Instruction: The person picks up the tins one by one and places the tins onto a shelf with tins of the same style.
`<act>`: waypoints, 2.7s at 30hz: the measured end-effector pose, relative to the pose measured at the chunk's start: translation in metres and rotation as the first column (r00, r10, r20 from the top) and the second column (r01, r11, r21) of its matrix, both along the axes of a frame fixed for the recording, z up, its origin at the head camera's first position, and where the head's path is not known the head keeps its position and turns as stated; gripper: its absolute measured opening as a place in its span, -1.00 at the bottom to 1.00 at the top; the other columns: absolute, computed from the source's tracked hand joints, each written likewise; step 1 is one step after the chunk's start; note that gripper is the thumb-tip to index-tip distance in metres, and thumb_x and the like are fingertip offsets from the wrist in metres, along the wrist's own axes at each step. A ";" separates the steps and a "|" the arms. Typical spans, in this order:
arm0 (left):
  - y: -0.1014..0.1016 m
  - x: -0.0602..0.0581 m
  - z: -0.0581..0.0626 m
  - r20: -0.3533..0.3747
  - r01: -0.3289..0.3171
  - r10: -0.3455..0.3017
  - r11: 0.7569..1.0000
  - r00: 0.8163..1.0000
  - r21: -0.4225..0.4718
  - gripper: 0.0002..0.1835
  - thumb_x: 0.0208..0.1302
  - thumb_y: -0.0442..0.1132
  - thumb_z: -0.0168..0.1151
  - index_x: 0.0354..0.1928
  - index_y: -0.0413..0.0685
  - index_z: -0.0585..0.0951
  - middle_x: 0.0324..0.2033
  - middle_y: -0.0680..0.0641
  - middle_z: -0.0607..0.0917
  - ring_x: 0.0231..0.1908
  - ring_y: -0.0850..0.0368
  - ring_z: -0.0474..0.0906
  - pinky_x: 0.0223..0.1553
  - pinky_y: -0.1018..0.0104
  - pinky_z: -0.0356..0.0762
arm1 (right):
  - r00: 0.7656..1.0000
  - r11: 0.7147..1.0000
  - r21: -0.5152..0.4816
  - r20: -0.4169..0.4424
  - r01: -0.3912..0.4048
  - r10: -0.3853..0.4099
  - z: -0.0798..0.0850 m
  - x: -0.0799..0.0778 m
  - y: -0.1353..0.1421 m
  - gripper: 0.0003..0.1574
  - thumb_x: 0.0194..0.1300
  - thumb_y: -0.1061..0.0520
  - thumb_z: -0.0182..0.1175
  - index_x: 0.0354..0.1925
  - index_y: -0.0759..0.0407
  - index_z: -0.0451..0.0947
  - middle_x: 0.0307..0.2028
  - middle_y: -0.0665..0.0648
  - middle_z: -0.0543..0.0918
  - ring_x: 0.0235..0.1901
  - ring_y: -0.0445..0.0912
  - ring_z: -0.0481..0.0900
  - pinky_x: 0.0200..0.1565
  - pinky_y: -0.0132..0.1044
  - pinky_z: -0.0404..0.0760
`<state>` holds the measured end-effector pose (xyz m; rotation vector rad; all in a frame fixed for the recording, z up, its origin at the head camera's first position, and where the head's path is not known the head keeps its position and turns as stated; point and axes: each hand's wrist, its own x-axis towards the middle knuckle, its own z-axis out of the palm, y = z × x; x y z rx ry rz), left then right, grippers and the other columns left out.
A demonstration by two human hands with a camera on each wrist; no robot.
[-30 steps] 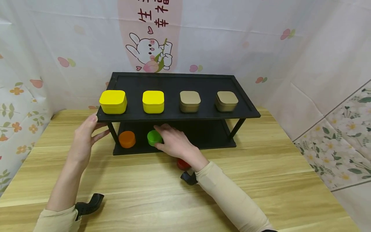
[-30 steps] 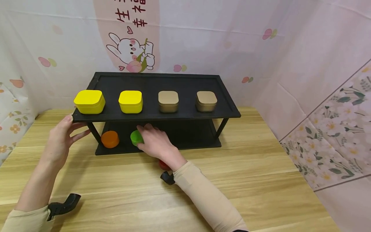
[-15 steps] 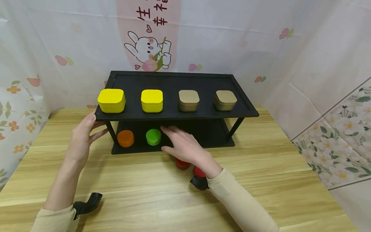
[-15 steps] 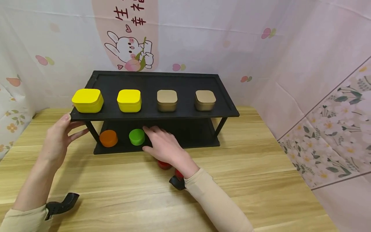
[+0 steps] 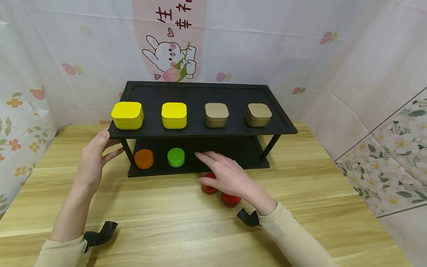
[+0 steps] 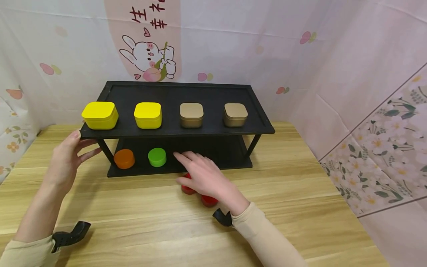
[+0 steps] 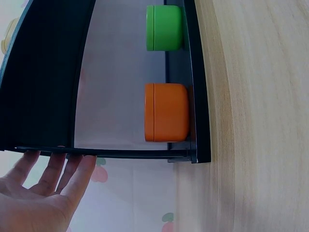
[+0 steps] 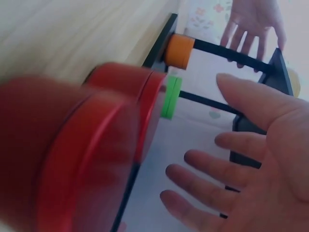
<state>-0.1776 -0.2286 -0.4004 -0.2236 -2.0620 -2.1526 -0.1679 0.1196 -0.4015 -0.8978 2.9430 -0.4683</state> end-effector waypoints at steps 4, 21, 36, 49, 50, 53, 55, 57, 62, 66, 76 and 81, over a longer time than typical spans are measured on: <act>0.000 0.000 0.000 -0.001 0.001 -0.001 1.000 1.000 0.004 -0.60 0.62 0.06 -0.04 0.29 0.11 0.58 0.08 0.16 0.59 0.09 0.26 0.52 0.01 0.64 0.66 | 1.000 1.000 0.019 -0.004 -0.022 0.022 -0.001 0.003 0.014 -0.09 0.35 -0.18 0.37 0.53 -0.02 0.30 0.40 0.11 0.50 0.29 0.04 0.56 0.26 0.00 0.68; 0.002 0.000 0.000 -0.009 -0.010 0.010 1.000 1.000 0.017 -0.63 0.62 0.04 -0.04 0.25 0.13 0.60 0.09 0.16 0.58 0.09 0.25 0.53 0.00 0.62 0.68 | 0.994 0.996 0.004 0.068 -0.087 0.086 -0.010 0.021 0.064 0.10 0.16 -0.24 0.50 0.55 -0.15 0.25 0.36 0.02 0.52 0.29 -0.04 0.55 0.28 -0.05 0.66; 0.002 -0.001 0.000 0.003 -0.024 0.024 0.999 1.000 0.039 -0.64 0.62 0.03 -0.02 0.22 0.12 0.62 0.09 0.16 0.60 0.05 0.26 0.56 -0.02 0.61 0.69 | 0.991 0.995 0.025 0.096 -0.093 0.091 -0.020 0.028 0.086 0.11 0.16 -0.28 0.50 0.53 -0.01 0.29 0.35 0.03 0.54 0.29 -0.03 0.57 0.30 -0.02 0.66; 0.003 0.000 0.000 0.005 -0.030 0.030 0.999 1.000 0.038 -0.67 0.61 0.03 -0.02 0.17 0.17 0.64 0.09 0.16 0.59 0.05 0.27 0.56 -0.02 0.61 0.69 | 0.991 0.998 0.041 0.127 -0.051 0.045 -0.025 0.033 0.091 -0.07 0.10 -0.23 0.55 0.37 0.00 0.50 0.23 -0.01 0.62 0.17 -0.10 0.60 0.18 -0.12 0.73; 0.003 0.000 0.000 0.006 -0.030 0.030 0.999 1.000 0.036 -0.67 0.61 0.03 -0.02 0.18 0.17 0.64 0.09 0.16 0.59 0.05 0.27 0.55 -0.02 0.61 0.69 | 0.991 0.998 0.041 0.126 -0.053 0.048 -0.025 0.033 0.091 -0.09 0.10 -0.22 0.55 0.35 0.01 0.51 0.21 -0.02 0.63 0.14 -0.12 0.61 0.16 -0.14 0.74; 0.003 0.000 0.000 0.007 -0.031 0.031 0.999 0.999 0.029 -0.66 0.61 0.03 -0.02 0.18 0.16 0.64 0.08 0.16 0.60 0.06 0.26 0.55 -0.02 0.62 0.68 | 0.991 0.997 0.046 0.126 -0.058 0.052 -0.028 0.034 0.092 -0.14 0.11 -0.21 0.55 0.31 0.00 0.54 0.13 -0.06 0.64 0.05 -0.19 0.61 0.10 -0.22 0.75; 0.003 0.000 0.000 0.003 -0.030 0.030 0.999 1.000 0.025 -0.65 0.61 0.04 -0.02 0.19 0.15 0.63 0.07 0.16 0.60 0.06 0.26 0.55 -0.02 0.62 0.68 | 0.991 0.997 0.050 0.121 -0.063 0.056 -0.029 0.034 0.092 -0.16 0.11 -0.19 0.56 0.30 0.01 0.55 0.10 -0.07 0.65 0.01 -0.22 0.61 0.07 -0.24 0.75; 0.002 0.000 0.000 0.002 -0.031 0.031 0.999 1.000 0.026 -0.65 0.61 0.03 -0.02 0.20 0.15 0.63 0.07 0.16 0.60 0.06 0.26 0.55 -0.01 0.61 0.68 | 0.991 0.996 0.054 0.117 -0.070 0.063 -0.029 0.034 0.092 -0.17 0.11 -0.17 0.56 0.29 0.02 0.56 0.08 -0.06 0.66 -0.01 -0.22 0.61 0.05 -0.25 0.75; 0.002 0.001 0.000 0.001 -0.032 0.032 0.999 0.999 0.019 -0.64 0.61 0.04 -0.03 0.22 0.14 0.62 0.08 0.16 0.60 0.07 0.26 0.55 -0.01 0.62 0.68 | 0.990 0.995 0.057 0.115 -0.082 0.075 -0.030 0.034 0.092 -0.21 0.13 -0.14 0.56 0.27 0.03 0.57 0.06 -0.05 0.67 -0.03 -0.21 0.62 0.04 -0.25 0.75; 0.002 0.001 -0.001 -0.005 -0.031 0.031 0.999 1.000 0.018 -0.64 0.62 0.03 -0.03 0.22 0.14 0.62 0.05 0.16 0.62 0.07 0.25 0.54 0.00 0.61 0.68 | 0.990 0.995 0.058 0.117 -0.079 0.072 -0.031 0.034 0.091 -0.22 0.13 -0.14 0.56 0.26 0.03 0.57 0.07 -0.05 0.68 0.00 -0.19 0.63 0.07 -0.23 0.75; 0.002 0.000 0.000 0.008 -0.030 0.030 1.000 1.000 0.003 -0.62 0.61 0.06 -0.03 0.24 0.15 0.61 0.08 0.16 0.59 0.08 0.26 0.53 0.00 0.62 0.67 | 0.991 0.997 0.037 0.115 -0.074 0.069 -0.031 0.033 0.091 -0.26 0.15 -0.10 0.55 0.25 0.02 0.58 0.07 -0.07 0.68 -0.03 -0.23 0.63 0.06 -0.27 0.75; 0.002 0.000 0.000 0.009 -0.030 0.030 1.000 0.999 -0.001 -0.61 0.61 0.07 -0.03 0.25 0.13 0.60 0.11 0.17 0.57 0.08 0.26 0.54 0.00 0.63 0.67 | 0.993 0.998 0.025 0.101 -0.064 0.061 -0.029 0.032 0.092 -0.29 0.16 -0.06 0.53 0.25 0.04 0.58 0.04 -0.07 0.69 -0.06 -0.26 0.63 0.03 -0.30 0.75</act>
